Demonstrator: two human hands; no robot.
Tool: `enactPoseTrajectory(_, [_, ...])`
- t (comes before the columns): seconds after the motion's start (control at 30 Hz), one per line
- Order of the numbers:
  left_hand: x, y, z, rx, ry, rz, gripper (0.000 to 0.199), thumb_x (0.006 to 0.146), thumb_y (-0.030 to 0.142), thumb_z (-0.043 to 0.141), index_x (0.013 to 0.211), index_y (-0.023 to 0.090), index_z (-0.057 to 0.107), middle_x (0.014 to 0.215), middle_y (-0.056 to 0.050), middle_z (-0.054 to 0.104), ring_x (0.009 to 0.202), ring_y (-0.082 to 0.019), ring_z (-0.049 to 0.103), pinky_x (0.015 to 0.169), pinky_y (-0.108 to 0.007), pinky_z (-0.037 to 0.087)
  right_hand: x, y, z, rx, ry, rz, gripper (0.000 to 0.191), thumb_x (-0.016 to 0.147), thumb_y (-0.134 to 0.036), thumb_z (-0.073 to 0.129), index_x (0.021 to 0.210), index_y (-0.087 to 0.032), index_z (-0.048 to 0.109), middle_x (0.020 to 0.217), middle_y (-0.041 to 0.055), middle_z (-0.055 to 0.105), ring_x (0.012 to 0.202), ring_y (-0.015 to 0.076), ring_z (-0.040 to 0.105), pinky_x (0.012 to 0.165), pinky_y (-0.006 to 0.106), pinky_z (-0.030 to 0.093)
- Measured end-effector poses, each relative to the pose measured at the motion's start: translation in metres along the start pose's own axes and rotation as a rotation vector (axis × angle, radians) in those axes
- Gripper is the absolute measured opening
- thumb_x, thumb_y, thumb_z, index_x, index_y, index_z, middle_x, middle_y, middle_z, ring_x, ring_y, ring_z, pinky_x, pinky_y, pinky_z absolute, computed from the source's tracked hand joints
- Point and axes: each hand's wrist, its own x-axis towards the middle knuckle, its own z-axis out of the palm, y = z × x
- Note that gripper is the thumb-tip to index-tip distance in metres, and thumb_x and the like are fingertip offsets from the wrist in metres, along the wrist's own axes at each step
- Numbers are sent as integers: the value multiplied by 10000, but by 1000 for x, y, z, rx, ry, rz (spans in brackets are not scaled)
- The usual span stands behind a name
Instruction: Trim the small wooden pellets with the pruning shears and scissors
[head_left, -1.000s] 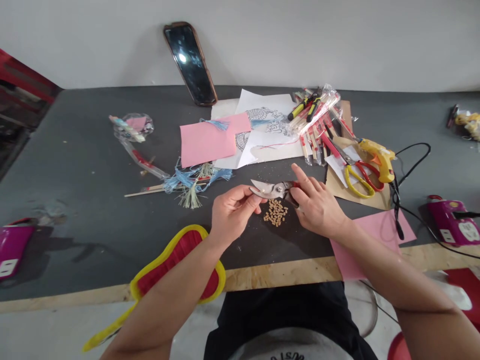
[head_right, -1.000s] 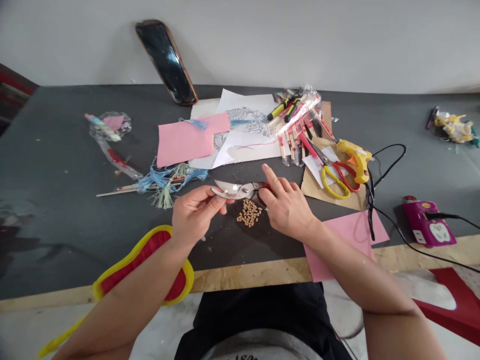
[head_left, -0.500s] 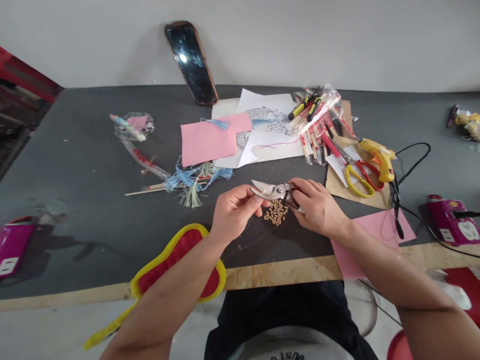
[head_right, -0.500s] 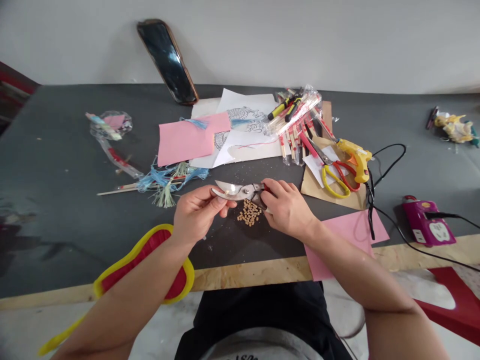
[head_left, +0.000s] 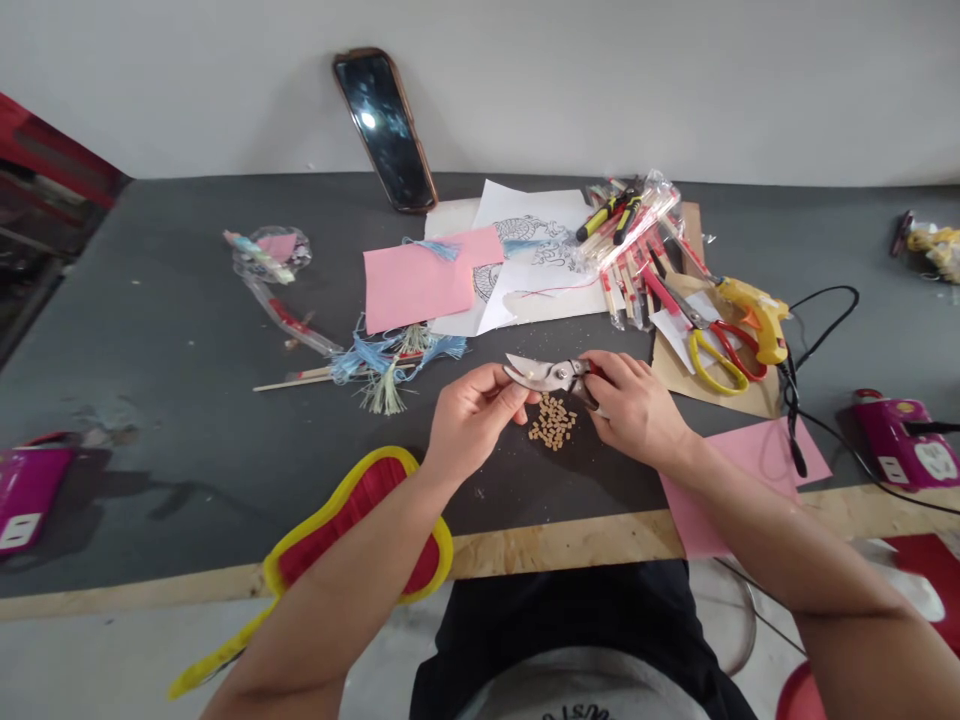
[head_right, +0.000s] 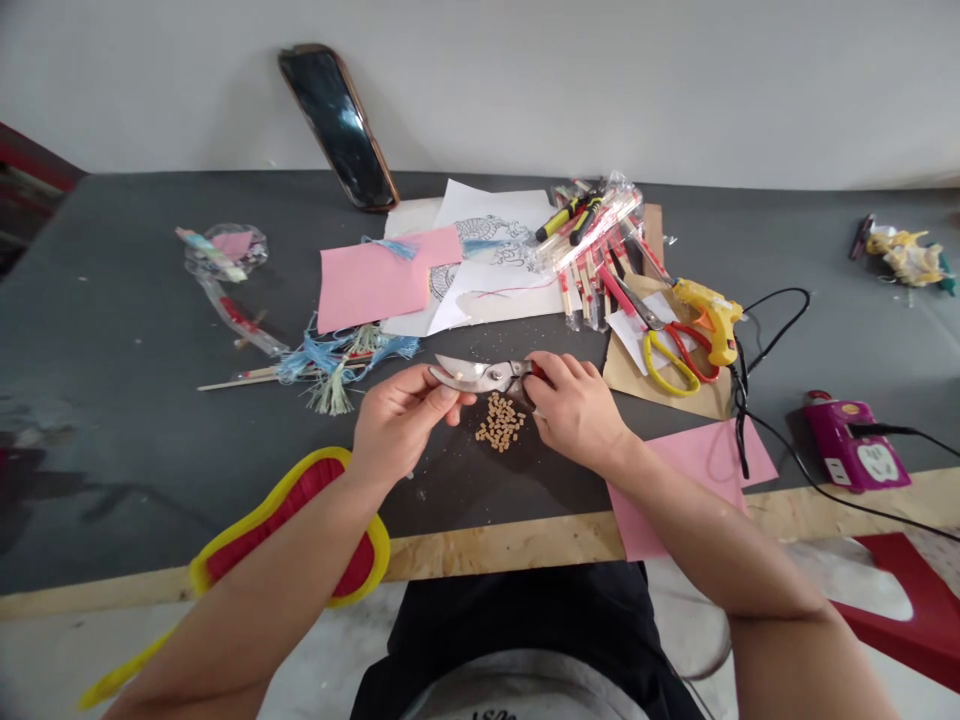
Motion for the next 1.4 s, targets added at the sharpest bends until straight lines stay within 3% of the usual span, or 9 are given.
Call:
enactPoseTrajectory(0.27, [-3, -2, -2, 59, 3, 70, 192, 934, 346, 704, 831, 196, 765, 675, -24, 715, 565, -122, 601, 551, -255, 456, 1, -4, -7, -55, -24, -22, 223, 833, -152, 587, 1039, -163, 672, 1568, 180, 454, 1154, 329, 572, 889, 472, 472])
enactPoseTrajectory(0.43, [-4, -8, -5, -4, -38, 94, 184, 942, 364, 695, 894, 207, 781, 711, -41, 734, 573, -132, 607, 574, -274, 468, 1, -2, -5, -38, 10, -32, 302, 833, -145, 579, 1120, -156, 669, 1560, 188, 468, 1220, 340, 547, 950, 489, 453])
enactPoseTrajectory(0.87, [-3, 2, -2, 58, -47, 25, 257, 956, 396, 665, 824, 191, 747, 692, -35, 713, 564, -125, 579, 549, -270, 427, 0, -1, -4, -48, 12, -8, 112, 896, -243, 603, 983, -180, 636, 1516, 208, 520, 1073, 336, 625, 833, 449, 484])
enactPoseTrajectory(1.0, [-2, -1, -4, 69, -20, 19, 253, 950, 396, 673, 820, 194, 752, 672, -31, 704, 556, -127, 570, 552, -276, 426, -1, -1, 0, 83, 41, 21, 202, 889, -244, 598, 1073, -162, 594, 1392, 223, 617, 995, 306, 661, 810, 433, 488])
enactPoseTrajectory(1.17, [-2, 3, -2, 83, -24, 20, 266, 950, 403, 669, 812, 189, 748, 678, -40, 710, 551, -131, 576, 547, -280, 443, -1, -3, 2, 110, 19, 80, 622, 884, -261, 580, 1458, -102, 400, 1160, 191, 688, 1025, 322, 646, 821, 433, 478])
enactPoseTrajectory(1.4, [-5, 3, -1, 94, -34, 25, 275, 957, 405, 659, 819, 187, 754, 665, -39, 702, 545, -129, 567, 546, -281, 444, 2, -9, -5, 52, -88, 104, 509, 863, -143, 497, 1371, -120, 497, 1085, 146, 683, 972, 287, 636, 798, 394, 439])
